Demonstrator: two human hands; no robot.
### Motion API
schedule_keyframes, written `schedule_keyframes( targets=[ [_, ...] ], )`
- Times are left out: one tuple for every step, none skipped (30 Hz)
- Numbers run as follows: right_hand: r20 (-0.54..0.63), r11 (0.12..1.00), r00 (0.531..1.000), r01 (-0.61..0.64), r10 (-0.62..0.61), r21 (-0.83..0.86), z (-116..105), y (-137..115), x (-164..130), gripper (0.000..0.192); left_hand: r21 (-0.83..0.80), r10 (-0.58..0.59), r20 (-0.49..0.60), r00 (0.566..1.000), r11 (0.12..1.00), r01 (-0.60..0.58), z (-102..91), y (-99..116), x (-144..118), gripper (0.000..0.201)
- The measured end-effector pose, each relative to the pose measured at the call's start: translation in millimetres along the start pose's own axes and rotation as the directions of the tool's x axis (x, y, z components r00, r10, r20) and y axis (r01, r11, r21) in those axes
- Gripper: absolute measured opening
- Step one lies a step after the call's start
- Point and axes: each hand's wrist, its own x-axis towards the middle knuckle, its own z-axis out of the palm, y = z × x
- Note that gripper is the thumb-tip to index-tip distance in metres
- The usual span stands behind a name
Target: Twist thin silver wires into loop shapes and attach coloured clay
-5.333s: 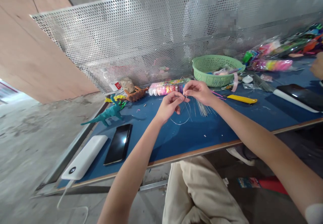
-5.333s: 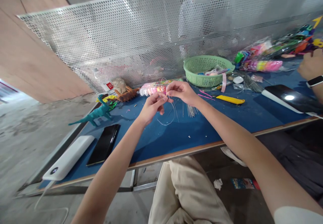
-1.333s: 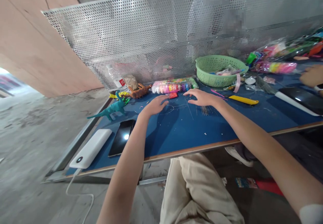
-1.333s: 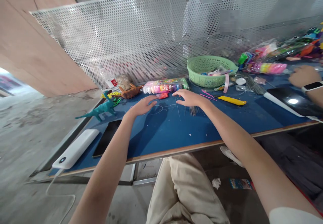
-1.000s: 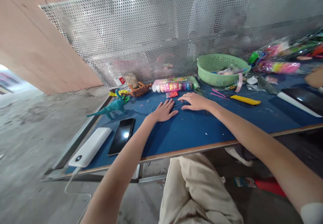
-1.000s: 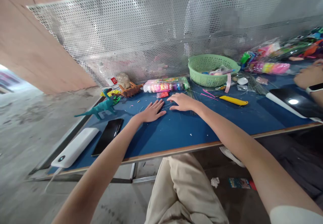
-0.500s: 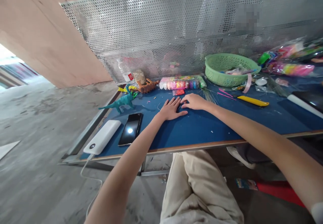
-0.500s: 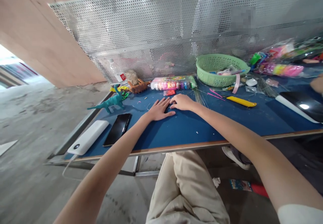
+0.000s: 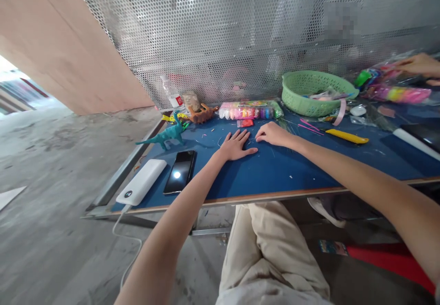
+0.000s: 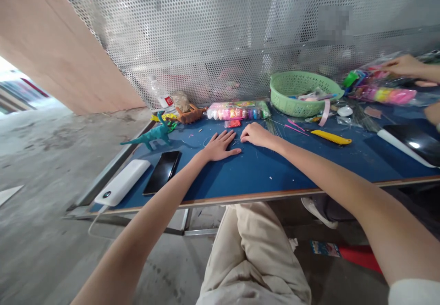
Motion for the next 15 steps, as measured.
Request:
schedule_keyframes(
  targets=[
    [-0.012, 1.000, 1.000, -0.016, 0.016, 0.004, -2.3, 2.0, -4.0, 0.014, -0.001, 0.001, 0.002, 1.000, 1.000, -0.001, -0.4, 0.1, 0.1, 0.099],
    [-0.025, 1.000, 0.999, -0.026, 0.026, 0.004, -4.5, 3.9, -8.0, 0.014, -0.002, 0.003, 0.005, 1.000, 1.000, -0.003, -0.5, -0.1, 0.4, 0.100],
    [-0.033, 1.000, 0.999, -0.029, 0.029, 0.001, -6.5, 5.8, -11.7, 0.013, -0.003, 0.005, 0.007, 1.000, 1.000, -0.005, -0.4, -0.4, 0.9, 0.100],
    [-0.035, 1.000, 0.999, -0.029, 0.029, -0.005, -8.5, 7.6, -15.1, 0.013, -0.003, 0.006, 0.009, 1.000, 1.000, -0.006, 0.0, -1.0, 1.8, 0.101],
    [-0.034, 1.000, 0.999, -0.026, 0.026, -0.013, -10.5, 9.6, -18.2, 0.012, -0.004, 0.004, 0.010, 1.000, 1.000, -0.004, 0.7, -1.7, 3.0, 0.100],
    [-0.030, 0.999, 0.999, -0.025, 0.024, -0.020, -12.5, 11.9, -21.1, 0.012, -0.005, -0.002, 0.011, 1.000, 1.000, 0.002, 1.6, -2.6, 4.4, 0.098],
    [-0.027, 0.999, 0.999, -0.027, 0.027, -0.025, -14.6, 14.4, -23.7, 0.013, -0.007, -0.012, 0.011, 1.000, 1.000, 0.012, 2.7, -3.6, 5.9, 0.093],
    [-0.025, 0.999, 0.999, -0.031, 0.030, -0.027, -16.9, 17.4, -26.2, 0.015, -0.009, -0.023, 0.012, 1.000, 1.000, 0.023, 3.7, -4.6, 7.4, 0.088],
    [-0.021, 0.999, 0.999, -0.029, 0.029, -0.026, -19.2, 20.6, -28.7, 0.017, -0.009, -0.032, 0.015, 0.999, 0.999, 0.033, 4.6, -5.7, 8.8, 0.083],
    [-0.018, 0.999, 1.000, -0.021, 0.021, -0.024, -21.4, 24.1, -31.1, 0.019, -0.006, -0.039, 0.018, 0.999, 0.999, 0.039, 5.3, -6.6, 9.8, 0.079],
    [-0.015, 1.000, 1.000, -0.001, 0.001, -0.021, -23.4, 27.7, -33.5, 0.020, -0.002, -0.040, 0.020, 0.999, 0.999, 0.040, 5.7, -7.2, 10.5, 0.075],
    [-0.016, 0.999, 1.000, 0.026, -0.027, -0.018, -24.9, 31.1, -35.6, 0.022, 0.004, -0.038, 0.022, 0.999, 0.999, 0.038, 5.9, -7.5, 10.6, 0.072],
    [-0.022, 0.998, 0.998, 0.058, -0.059, -0.015, -26.0, 34.4, -37.4, 0.024, 0.008, -0.036, 0.021, 0.999, 0.999, 0.036, 5.8, -7.3, 10.4, 0.069],
    [-0.030, 0.996, 0.996, 0.089, -0.089, -0.013, -26.6, 37.2, -38.7, 0.025, 0.009, -0.030, 0.015, 0.999, 1.000, 0.030, 5.5, -6.6, 9.9, 0.066],
    [-0.039, 0.993, 0.993, 0.114, -0.114, -0.011, -26.6, 39.6, -39.6, 0.027, 0.007, -0.015, 0.004, 1.000, 1.000, 0.015, 5.3, -5.3, 9.2, 0.063]
  ],
)
